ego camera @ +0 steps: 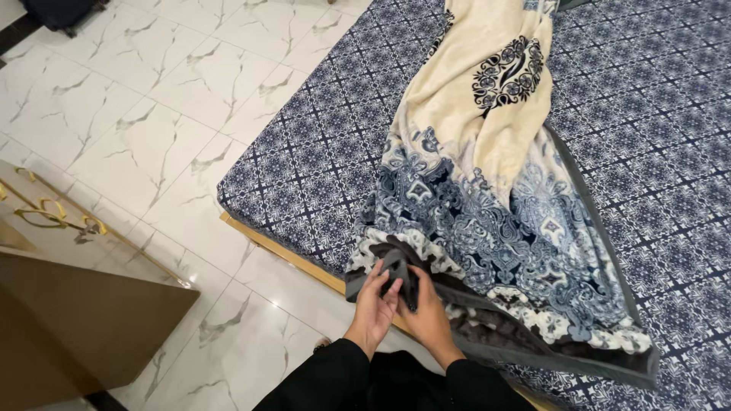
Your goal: The person straightens a patterned throw blanket on a bed by repeatedly lifting, unfolding, and smoothing it with both hands. The person adjusts the blanket's position and edges to lay it flat across the mattress surface.
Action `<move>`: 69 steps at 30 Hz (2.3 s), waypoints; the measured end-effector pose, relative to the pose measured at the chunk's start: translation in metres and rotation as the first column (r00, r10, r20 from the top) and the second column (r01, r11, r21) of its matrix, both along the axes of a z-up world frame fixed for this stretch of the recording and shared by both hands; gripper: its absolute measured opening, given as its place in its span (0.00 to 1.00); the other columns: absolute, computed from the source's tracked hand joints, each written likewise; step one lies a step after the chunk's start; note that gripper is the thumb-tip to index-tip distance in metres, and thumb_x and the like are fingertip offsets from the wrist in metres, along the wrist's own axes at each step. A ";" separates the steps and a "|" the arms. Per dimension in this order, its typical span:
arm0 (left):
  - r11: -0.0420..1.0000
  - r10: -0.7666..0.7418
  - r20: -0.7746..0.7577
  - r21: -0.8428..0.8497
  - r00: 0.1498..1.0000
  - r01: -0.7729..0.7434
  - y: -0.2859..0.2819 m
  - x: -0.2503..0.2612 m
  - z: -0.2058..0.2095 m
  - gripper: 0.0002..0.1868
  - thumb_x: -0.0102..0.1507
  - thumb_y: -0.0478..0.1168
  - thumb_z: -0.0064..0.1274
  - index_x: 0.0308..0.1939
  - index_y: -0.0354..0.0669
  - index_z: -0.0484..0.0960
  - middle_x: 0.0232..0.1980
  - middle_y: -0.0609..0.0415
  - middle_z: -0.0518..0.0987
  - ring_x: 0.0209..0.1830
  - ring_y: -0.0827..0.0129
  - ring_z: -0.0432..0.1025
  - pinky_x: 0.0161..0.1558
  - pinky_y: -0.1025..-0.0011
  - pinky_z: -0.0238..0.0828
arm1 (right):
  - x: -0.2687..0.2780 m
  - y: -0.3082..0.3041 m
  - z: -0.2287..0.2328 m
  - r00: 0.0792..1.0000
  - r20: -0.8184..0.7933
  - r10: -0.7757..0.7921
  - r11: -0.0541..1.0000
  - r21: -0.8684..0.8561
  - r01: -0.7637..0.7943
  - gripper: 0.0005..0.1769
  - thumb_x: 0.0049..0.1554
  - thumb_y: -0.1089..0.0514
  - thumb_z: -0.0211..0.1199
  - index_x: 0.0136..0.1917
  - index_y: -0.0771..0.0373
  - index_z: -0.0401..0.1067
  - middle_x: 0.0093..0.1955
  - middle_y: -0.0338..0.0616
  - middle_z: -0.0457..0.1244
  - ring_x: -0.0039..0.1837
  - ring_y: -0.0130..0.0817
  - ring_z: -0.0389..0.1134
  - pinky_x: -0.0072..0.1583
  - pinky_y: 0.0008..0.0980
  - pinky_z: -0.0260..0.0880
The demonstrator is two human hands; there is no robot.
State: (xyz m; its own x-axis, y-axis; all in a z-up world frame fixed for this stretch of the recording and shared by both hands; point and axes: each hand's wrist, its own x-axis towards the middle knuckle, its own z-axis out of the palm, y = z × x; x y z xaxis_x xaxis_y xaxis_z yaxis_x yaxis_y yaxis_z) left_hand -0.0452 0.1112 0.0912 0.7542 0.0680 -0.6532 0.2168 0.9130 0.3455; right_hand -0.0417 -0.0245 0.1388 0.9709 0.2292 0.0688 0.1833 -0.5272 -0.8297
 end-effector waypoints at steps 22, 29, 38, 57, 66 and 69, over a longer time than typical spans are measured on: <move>-0.563 -0.503 -0.450 0.818 0.737 0.115 0.118 0.047 0.017 0.26 0.51 0.45 0.67 0.53 0.50 0.81 0.57 0.49 0.74 0.54 0.48 0.71 0.50 0.54 0.70 | -0.017 0.034 0.051 0.888 0.001 -0.461 0.887 -0.017 0.461 0.27 0.58 0.66 0.52 0.71 0.58 0.62 0.61 0.54 0.67 0.62 0.52 0.70 0.58 0.43 0.69; -0.384 -0.338 -0.427 0.876 0.839 0.291 0.217 0.060 -0.059 0.19 0.55 0.31 0.54 0.50 0.48 0.73 0.51 0.45 0.77 0.52 0.47 0.73 0.53 0.53 0.70 | -0.018 0.014 0.077 0.795 0.122 -0.594 0.805 0.071 0.590 0.19 0.62 0.66 0.52 0.65 0.56 0.67 0.59 0.50 0.70 0.61 0.44 0.73 0.57 0.35 0.69; 0.609 -0.315 -0.054 0.755 0.948 0.245 0.263 0.114 -0.108 0.22 0.63 0.33 0.49 0.61 0.46 0.64 0.49 0.53 0.75 0.46 0.68 0.72 0.41 0.68 0.72 | -0.013 0.012 0.061 0.813 0.081 -0.577 0.771 -0.275 0.575 0.20 0.61 0.64 0.54 0.64 0.51 0.73 0.61 0.47 0.67 0.60 0.53 0.68 0.56 0.45 0.68; 0.216 -0.300 0.082 0.976 0.951 -0.016 0.405 0.089 0.070 0.26 0.58 0.19 0.38 0.55 0.43 0.75 0.54 0.47 0.79 0.51 0.64 0.74 0.49 0.70 0.72 | -0.046 0.058 0.002 0.971 0.207 -0.123 0.697 -0.679 0.233 0.29 0.47 0.62 0.65 0.62 0.46 0.67 0.58 0.36 0.60 0.59 0.40 0.66 0.50 0.40 0.74; 0.237 -0.585 -0.102 0.927 0.804 0.290 0.475 0.110 0.021 0.30 0.57 0.18 0.33 0.57 0.43 0.77 0.50 0.50 0.80 0.42 0.64 0.74 0.45 0.69 0.70 | -0.048 0.107 -0.015 0.938 0.268 -0.222 0.552 -0.758 0.347 0.28 0.52 0.67 0.57 0.64 0.48 0.67 0.63 0.33 0.63 0.63 0.41 0.64 0.57 0.36 0.73; -0.096 -0.558 -0.046 0.995 0.829 -0.009 0.501 0.124 0.028 0.30 0.53 0.17 0.36 0.56 0.38 0.77 0.52 0.45 0.78 0.53 0.59 0.75 0.56 0.66 0.69 | -0.044 0.137 -0.010 0.942 0.236 -0.241 0.529 -0.781 0.331 0.32 0.51 0.67 0.57 0.67 0.47 0.66 0.66 0.29 0.63 0.64 0.40 0.64 0.58 0.34 0.73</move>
